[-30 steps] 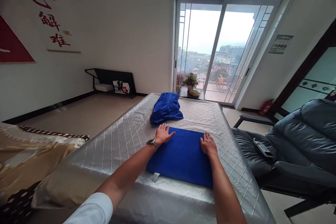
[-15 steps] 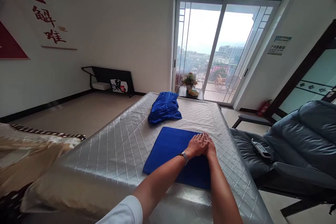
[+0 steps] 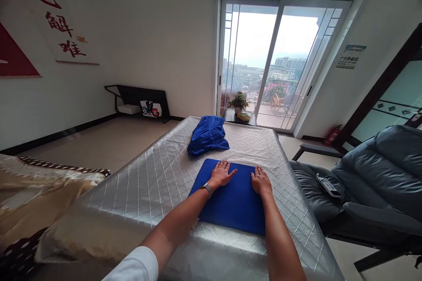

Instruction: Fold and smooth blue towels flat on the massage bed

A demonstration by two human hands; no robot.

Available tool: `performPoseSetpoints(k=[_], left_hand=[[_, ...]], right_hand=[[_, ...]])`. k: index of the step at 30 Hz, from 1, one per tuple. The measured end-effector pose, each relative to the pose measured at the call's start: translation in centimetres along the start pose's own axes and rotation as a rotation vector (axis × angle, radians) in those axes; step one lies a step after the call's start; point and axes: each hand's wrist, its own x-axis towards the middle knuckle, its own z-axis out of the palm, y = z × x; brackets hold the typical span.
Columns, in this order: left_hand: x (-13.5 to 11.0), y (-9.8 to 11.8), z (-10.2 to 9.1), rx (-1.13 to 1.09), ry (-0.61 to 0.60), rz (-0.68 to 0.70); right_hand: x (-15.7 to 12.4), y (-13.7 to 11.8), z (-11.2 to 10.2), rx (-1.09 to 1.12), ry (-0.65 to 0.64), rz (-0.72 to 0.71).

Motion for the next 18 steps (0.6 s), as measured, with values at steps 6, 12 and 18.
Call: performPoseSetpoints(k=[6,12,18], left_hand=[[-1.5,-6.4,-2.1,0.041,0.033,-0.143],[-2.0,-7.4,-2.5,0.054,0.043,-0.156],[-1.9,-7.3,-2.1,0.057,0.065,-0.155]], right_hand=[[0.0,-0.1,0.0,-0.003,0.002,0.006],[0.0,-0.2,-0.1,-0.014,0.007,0.008],[0.0,-0.4,-0.3,-0.050,0.004,0.005]])
